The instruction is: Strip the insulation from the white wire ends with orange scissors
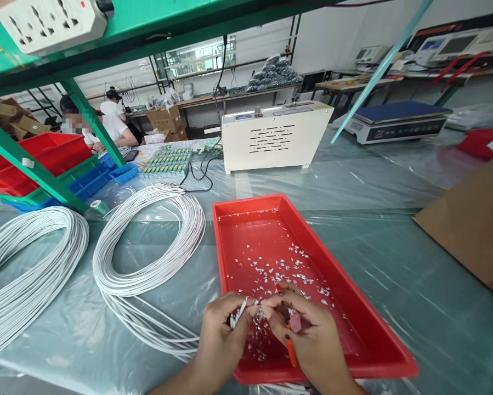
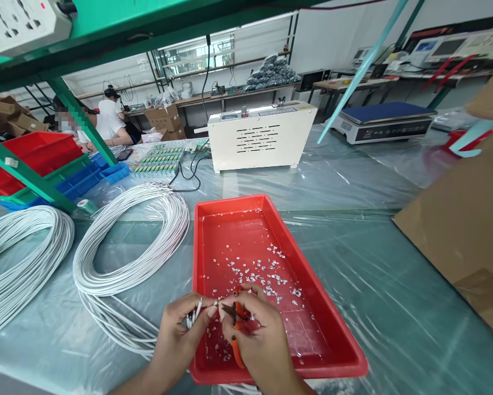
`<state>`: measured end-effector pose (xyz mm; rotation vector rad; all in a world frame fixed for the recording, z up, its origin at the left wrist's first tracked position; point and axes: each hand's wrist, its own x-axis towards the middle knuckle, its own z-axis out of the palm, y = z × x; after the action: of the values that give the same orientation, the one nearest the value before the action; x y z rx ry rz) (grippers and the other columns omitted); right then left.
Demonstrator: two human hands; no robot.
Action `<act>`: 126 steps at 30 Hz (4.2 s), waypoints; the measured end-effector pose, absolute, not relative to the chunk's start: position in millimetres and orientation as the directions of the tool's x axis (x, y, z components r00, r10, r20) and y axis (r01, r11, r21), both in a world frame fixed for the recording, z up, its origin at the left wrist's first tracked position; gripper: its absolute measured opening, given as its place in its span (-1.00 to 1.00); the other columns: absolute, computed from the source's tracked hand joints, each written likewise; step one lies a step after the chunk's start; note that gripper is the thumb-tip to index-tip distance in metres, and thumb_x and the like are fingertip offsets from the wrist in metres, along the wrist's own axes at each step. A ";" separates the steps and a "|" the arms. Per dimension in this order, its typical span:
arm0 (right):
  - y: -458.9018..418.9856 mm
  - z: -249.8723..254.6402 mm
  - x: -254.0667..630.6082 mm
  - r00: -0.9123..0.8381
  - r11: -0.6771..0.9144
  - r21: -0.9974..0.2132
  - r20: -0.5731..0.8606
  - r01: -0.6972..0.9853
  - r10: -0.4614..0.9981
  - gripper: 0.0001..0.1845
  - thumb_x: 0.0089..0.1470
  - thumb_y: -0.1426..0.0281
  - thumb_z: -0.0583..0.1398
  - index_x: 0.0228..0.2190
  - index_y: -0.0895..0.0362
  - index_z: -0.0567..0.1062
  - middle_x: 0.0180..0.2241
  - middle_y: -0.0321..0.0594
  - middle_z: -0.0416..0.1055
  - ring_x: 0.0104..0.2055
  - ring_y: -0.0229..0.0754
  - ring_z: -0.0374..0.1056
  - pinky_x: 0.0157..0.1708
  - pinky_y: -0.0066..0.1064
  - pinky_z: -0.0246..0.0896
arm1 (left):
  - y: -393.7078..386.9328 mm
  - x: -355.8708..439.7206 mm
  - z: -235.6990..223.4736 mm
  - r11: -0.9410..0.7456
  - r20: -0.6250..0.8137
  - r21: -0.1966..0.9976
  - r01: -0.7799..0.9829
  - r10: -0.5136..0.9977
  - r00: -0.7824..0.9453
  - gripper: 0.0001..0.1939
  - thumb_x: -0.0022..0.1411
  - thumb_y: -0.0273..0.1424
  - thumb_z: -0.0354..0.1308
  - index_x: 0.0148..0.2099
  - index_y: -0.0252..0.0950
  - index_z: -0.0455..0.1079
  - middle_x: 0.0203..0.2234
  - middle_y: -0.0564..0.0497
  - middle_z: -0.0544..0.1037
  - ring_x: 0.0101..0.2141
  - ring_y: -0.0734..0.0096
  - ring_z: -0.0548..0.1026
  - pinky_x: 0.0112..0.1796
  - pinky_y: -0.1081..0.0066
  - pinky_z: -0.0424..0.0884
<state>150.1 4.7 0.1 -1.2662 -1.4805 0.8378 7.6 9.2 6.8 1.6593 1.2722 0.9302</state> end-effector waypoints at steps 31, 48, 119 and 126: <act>11.7 7.0 156.8 -0.037 0.121 -0.958 0.115 0.260 0.993 -0.86 -0.12 0.44 0.14 -0.61 0.24 0.44 -0.65 -0.26 0.25 -0.62 -0.39 0.10 -0.66 -0.61 0.04 | 15.1 4.4 17.1 0.084 -0.149 0.978 0.189 0.921 0.360 -0.74 0.18 -0.34 -0.01 -0.36 -0.47 0.35 -0.58 -0.01 0.36 -0.50 0.52 0.28 -0.40 0.54 0.21; 4.1 -1.6 145.4 -0.100 0.455 -0.752 0.468 0.476 0.878 -0.86 -0.30 0.63 0.02 -0.67 0.18 0.27 -0.72 -0.41 0.05 -0.62 -0.40 -0.03 -0.28 -0.43 0.12 | 7.3 8.9 -1.4 -0.035 -0.016 0.920 0.389 0.992 0.125 -0.81 0.12 -0.39 0.05 -0.45 -0.41 0.36 -0.53 0.00 0.43 -0.44 0.48 0.38 -0.36 0.55 0.27; 24.1 -14.1 170.5 -0.565 -0.621 -0.727 -0.391 -0.295 0.726 -0.68 -0.08 0.31 0.18 -0.66 0.25 0.23 -0.66 -0.34 0.10 -0.56 -0.40 0.05 -0.49 -0.55 -0.05 | 7.8 5.0 3.6 0.054 -0.133 0.962 0.267 0.949 0.285 -0.77 0.06 -0.33 0.13 -0.43 -0.45 0.33 -0.66 0.03 0.32 -0.71 0.61 0.28 -0.65 0.59 0.19; 25.4 -14.8 165.3 -0.523 -0.611 -0.733 -0.411 -0.298 0.747 -0.80 -0.05 0.35 0.17 -0.52 0.23 0.27 -0.65 -0.38 0.08 -0.57 -0.42 0.02 -0.50 -0.56 -0.06 | 13.1 8.0 8.0 0.350 -0.350 0.936 0.046 0.905 0.244 -0.71 -0.09 -0.34 0.25 -0.44 -0.48 0.28 -0.68 0.05 0.34 -0.75 0.65 0.24 -0.71 0.63 0.16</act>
<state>165.3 25.4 -14.8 -0.9715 -0.7982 2.1505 8.0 13.1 8.0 1.0520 1.1756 0.7653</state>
